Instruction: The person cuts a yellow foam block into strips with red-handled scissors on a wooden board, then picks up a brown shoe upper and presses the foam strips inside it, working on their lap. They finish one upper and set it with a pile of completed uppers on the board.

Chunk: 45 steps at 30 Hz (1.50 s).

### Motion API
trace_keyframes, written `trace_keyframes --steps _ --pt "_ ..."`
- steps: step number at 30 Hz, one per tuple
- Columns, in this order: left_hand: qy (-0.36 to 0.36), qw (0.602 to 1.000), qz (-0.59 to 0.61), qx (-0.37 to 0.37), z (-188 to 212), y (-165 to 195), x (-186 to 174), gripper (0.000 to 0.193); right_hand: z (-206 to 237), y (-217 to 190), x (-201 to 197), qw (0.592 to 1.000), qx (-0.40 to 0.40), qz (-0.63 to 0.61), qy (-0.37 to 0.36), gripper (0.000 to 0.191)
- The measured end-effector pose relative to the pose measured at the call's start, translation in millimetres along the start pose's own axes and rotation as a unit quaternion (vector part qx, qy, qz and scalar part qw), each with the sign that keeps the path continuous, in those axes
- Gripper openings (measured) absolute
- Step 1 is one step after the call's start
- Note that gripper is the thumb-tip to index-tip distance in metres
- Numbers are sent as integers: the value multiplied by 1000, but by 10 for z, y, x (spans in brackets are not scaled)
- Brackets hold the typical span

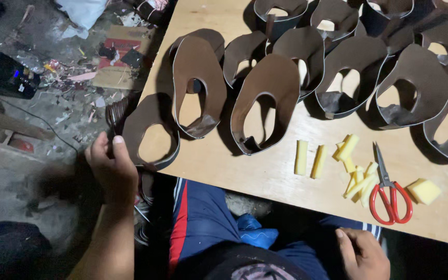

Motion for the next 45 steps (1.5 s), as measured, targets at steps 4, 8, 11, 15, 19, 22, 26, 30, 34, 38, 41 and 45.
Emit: trace_keyframes --steps 4,8,11,15,19,22,26,30,34,38,41,45 --pt "8 978 63 199 -93 914 245 29 -86 -20 -17 994 -53 -63 72 17" --pt "-149 935 219 235 -327 1751 1078 21 -376 -360 25 992 -97 -49 65 24" --pt "-316 901 264 140 -621 2073 2018 26 -456 -561 88 993 -87 -75 41 25" --pt "-279 919 148 235 -1074 2266 2929 47 -486 -412 228 994 -73 -81 -4 21" --pt "-323 915 120 211 -1334 2268 3562 62 -387 58 436 991 -40 -121 43 19" --pt "-409 899 105 112 -1347 2233 3852 46 -377 326 552 994 -36 -92 52 18" --pt "-271 921 178 214 -1319 2393 3675 17 -341 275 530 992 -8 -117 38 20" --pt "-187 887 218 362 -864 2649 2931 11 -546 -114 414 967 23 -250 -44 24" --pt "-225 843 249 420 -43 2778 1973 18 -791 -548 361 826 153 -529 -123 57" --pt "-327 794 248 448 817 2729 1274 27 -853 -936 319 765 196 -596 -148 79" --pt "-373 784 243 433 1245 2618 977 30 -729 -1113 254 764 183 -600 -151 86" --pt "-435 813 367 120 1432 2349 895 61 -514 -1210 61 835 97 -523 -142 93"
Point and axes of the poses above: each hand's wrist, its own z-axis away from the middle knuckle, its own x-axis out of the palm, y = z × x, the point moved 5 cm from there along -z, towards the middle knuckle, and after that the axes turned 2 degrees about z, right-handed, at the moved point
